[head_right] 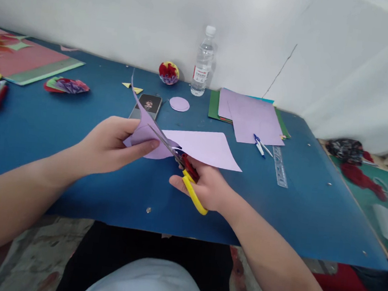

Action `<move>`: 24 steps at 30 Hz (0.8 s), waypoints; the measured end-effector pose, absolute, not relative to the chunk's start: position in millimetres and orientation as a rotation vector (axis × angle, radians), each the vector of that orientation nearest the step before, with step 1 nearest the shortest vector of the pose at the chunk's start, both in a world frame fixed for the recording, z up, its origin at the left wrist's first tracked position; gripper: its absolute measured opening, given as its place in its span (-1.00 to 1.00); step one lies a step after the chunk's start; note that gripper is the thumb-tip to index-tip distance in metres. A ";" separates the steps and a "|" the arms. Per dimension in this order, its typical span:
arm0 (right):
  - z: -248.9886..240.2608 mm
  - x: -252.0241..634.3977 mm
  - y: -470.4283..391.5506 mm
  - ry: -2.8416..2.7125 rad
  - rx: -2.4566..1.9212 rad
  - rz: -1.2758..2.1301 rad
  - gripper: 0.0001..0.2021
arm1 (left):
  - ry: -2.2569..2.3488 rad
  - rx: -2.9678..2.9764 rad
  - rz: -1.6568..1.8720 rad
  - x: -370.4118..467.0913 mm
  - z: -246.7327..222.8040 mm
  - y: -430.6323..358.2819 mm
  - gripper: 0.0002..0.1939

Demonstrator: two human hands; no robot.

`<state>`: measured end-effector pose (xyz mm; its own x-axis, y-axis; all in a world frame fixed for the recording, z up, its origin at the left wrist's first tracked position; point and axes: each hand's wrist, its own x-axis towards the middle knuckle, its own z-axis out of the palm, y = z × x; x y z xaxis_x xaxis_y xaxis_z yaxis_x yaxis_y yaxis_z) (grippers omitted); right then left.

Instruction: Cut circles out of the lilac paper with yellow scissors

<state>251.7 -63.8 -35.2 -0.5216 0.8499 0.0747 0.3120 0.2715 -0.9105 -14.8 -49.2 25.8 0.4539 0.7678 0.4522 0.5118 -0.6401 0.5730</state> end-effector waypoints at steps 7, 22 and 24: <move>-30.1 250.7 -64.3 -1.905 -1.050 1.356 -0.40 | 1.040 2.304 0.967 -13.2 29.7 -49.9 -0.71; -23.9 246.5 -66.4 -1.822 -1.076 1.444 -0.56 | 1.059 2.217 0.936 -12.9 30.3 -51.8 -0.76; -24.7 247.2 -66.6 -1.821 -1.073 1.455 -0.56 | 1.061 2.208 0.938 -12.5 30.5 -51.9 -0.77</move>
<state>247.2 -66.6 -24.7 -0.5170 0.8545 -0.0500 0.2371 0.0869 -0.9676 -12.5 -51.9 30.5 0.4554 0.8133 0.3622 0.4586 -0.5630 0.6875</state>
